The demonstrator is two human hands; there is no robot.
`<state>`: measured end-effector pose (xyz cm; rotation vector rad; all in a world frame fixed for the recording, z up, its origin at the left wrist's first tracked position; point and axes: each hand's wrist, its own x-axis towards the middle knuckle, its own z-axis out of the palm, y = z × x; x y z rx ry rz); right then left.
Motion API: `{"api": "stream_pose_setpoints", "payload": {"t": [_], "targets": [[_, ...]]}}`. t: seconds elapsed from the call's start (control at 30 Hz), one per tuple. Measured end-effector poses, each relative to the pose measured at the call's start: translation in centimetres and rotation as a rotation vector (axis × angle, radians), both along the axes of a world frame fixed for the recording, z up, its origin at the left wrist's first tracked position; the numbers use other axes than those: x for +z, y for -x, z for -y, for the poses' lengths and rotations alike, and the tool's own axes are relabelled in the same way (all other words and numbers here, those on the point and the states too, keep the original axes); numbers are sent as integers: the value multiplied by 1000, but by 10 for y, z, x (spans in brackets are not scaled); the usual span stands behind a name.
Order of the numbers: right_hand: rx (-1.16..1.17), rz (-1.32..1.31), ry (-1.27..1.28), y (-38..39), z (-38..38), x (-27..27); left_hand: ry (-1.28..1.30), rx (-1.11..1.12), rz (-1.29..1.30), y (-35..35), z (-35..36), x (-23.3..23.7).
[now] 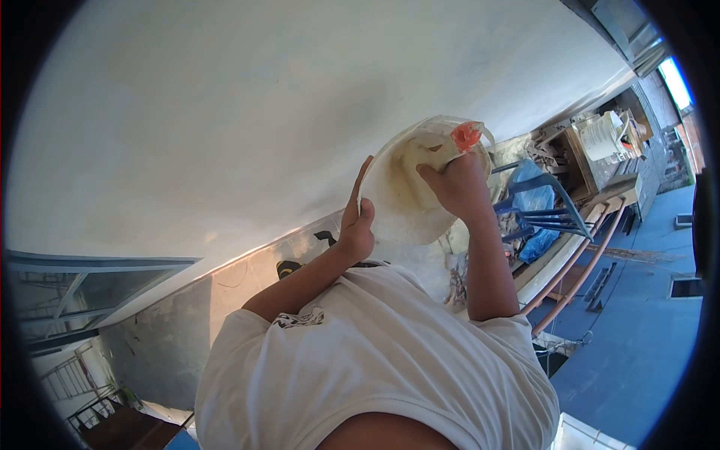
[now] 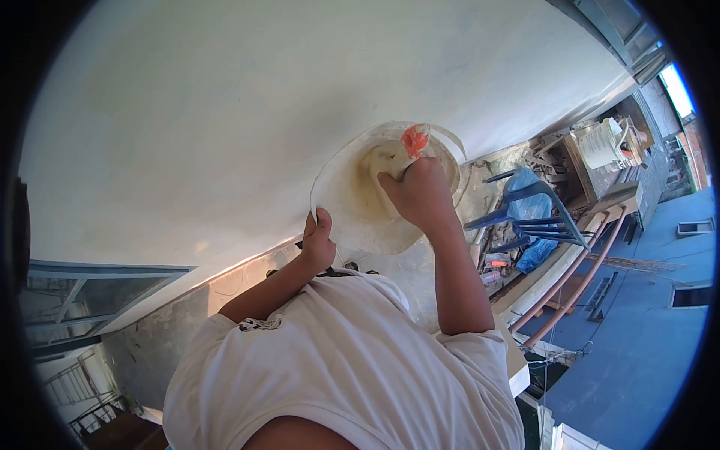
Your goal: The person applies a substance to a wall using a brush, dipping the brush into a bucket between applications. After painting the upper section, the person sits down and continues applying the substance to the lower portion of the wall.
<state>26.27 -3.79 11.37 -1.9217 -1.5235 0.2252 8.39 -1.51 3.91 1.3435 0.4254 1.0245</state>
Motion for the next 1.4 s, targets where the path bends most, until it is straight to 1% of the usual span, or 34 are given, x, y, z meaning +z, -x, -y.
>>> {"api": "stream_pose_setpoints", "payload": {"t": [0.03, 0.1, 0.13, 0.2, 0.27, 0.3, 0.33, 0.4, 0.47, 0.53, 0.57, 0.6, 0.67, 0.7, 0.77, 0.8, 0.87, 0.9, 0.93, 1.0, 1.03, 1.13, 1.2, 1.23, 1.27, 1.3, 1.4], "targets": [[11, -13, 20, -1, 1, -1, -12, -12, -7, 1, 0, -7], [0, -19, -13, 1, 7, -1, 256, -36, -17, 2, 4, -26], [6, -19, -33, 2, 11, -1, 243, -58, -25, 0, 3, -31], [-33, -32, -29, 5, 27, 5, 451, -2, 87, -3, -1, -41], [-104, -262, 132, 9, 39, 4, 480, -50, 48, -3, -10, -53], [-59, -223, 26, 5, 46, -10, 539, -62, 97, -4, -12, -60], [-66, -239, 26, 1, 49, -19, 604, -71, 144, -4, -12, -60], [-133, -483, -5, -7, 60, -37, 643, -74, 122, -5, -12, -63], [-180, -580, -19, -14, 67, -52, 696, -74, 94, -4, -12, -63], [-255, -1147, -228, -23, 71, -67, 756, -133, 100, -5, -16, -61], [-244, -1332, -334, -26, 72, -75, 760, -136, 90, -6, -16, -60], [-249, -1336, -339, -25, 73, -82, 759, -151, 93, -6, -18, -59], [-322, -1487, -532, -24, 74, -91, 752, -164, 92, -8, -19, -55], [-321, -1494, -537, -23, 76, -92, 789, -146, 70, -9, -18, -53], [-281, -987, -353, -24, 84, -89, 816, -130, 47, -9, -18, -51], [-279, -986, -366, -21, 86, -84, 811, -132, 40, -9, -18, -53], [-160, -704, -249, -18, 89, -72, 786, -146, 42, -11, -22, -56], [-72, -527, -252, -21, 89, -77, 803, -149, 36, -11, -22, -58], [-72, -523, -264, -18, 89, -74, 820, -150, 28, -10, -22, -59], [-91, -373, -256, -12, 87, -65, 798, -149, 25, -10, -24, -63], [-29, -331, -265, -13, 84, -64, 822, -146, 18, -10, -24, -62], [-76, -287, -329, -7, 81, -71, 839, -139, 22, -12, -23, -61], [-43, -312, -269, -8, 80, -64, 852, -125, 35, -11, -22, -63], [-63, -326, -246, -7, 81, -63, 860, -132, 30, -11, -22, -61], [-85, -336, -228, -6, 81, -64, 863, -143, 27, -11, -23, -60], [-96, -315, -274, -7, 80, -71, 873, -135, 32, -13, -24, -59], [-64, -375, -189, -12, 80, -73, 844, -166, 55, -10, -20, -58]]}}
